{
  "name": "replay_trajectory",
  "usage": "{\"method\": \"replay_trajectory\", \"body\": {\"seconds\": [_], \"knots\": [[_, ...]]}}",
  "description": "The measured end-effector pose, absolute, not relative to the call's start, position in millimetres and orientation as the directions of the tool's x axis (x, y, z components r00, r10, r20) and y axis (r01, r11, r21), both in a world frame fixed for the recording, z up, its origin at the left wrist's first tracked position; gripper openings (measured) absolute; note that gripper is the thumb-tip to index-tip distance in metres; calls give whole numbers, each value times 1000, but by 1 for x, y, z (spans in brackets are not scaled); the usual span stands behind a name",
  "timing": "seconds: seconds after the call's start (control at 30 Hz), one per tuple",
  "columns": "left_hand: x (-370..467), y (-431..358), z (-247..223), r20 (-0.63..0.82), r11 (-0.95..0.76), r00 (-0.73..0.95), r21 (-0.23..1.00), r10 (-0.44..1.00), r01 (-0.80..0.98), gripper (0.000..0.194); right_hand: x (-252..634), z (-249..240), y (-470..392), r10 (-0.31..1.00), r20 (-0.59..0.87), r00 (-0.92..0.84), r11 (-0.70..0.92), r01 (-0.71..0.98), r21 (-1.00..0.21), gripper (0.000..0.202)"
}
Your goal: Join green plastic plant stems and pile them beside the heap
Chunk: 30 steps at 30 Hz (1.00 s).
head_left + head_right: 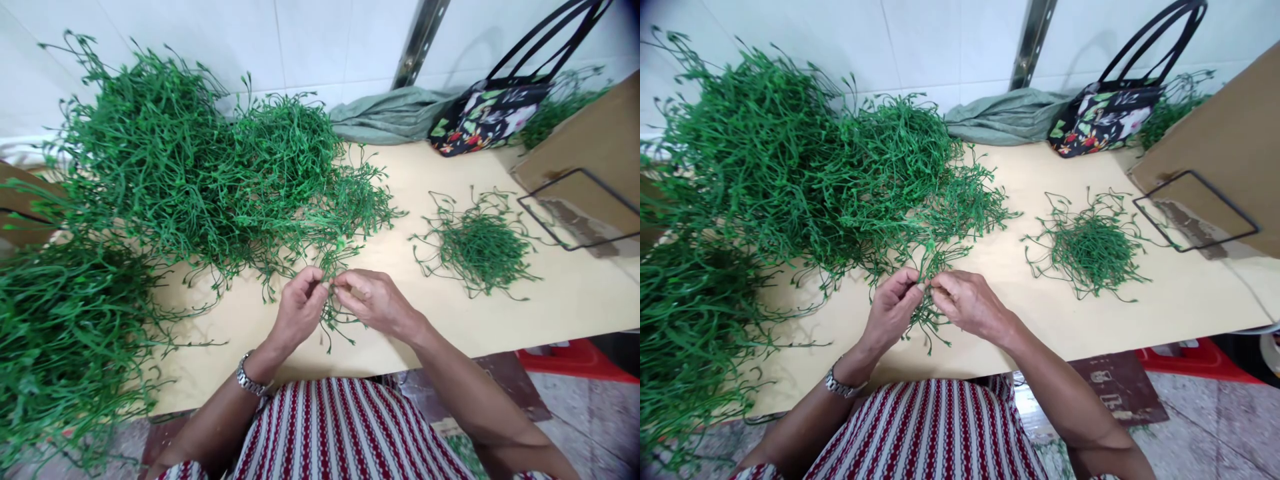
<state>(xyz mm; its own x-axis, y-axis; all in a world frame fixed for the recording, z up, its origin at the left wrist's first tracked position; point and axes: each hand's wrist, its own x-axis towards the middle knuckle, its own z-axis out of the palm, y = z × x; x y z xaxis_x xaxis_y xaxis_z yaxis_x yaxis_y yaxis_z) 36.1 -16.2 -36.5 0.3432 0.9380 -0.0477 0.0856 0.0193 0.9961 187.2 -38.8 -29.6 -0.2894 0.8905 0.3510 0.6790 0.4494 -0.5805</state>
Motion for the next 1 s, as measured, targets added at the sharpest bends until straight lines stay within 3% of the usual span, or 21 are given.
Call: {"method": "replay_trajectory", "body": {"seconds": [0.17,0.47,0.77,0.87,1.0], "knots": [[38,-17,-30,-70,83,332,996,941,-25,9,186,-32,-37,850,434,-299,510,678,-530,16],[37,-11,-33,-239,341,479,930,845,-138,22,183,-46,-42,785,532,-317,542,767,-343,20],[35,-5,-28,-290,290,498,954,818,79,28,180,-48,-46,765,559,-319,520,818,-245,21],[34,-3,-27,-258,264,542,962,800,69,32,177,-44,-46,767,568,-298,524,801,-288,21],[33,1,-25,-224,226,572,972,789,68,32,177,-39,-46,843,470,-263,500,708,-499,18]]}}
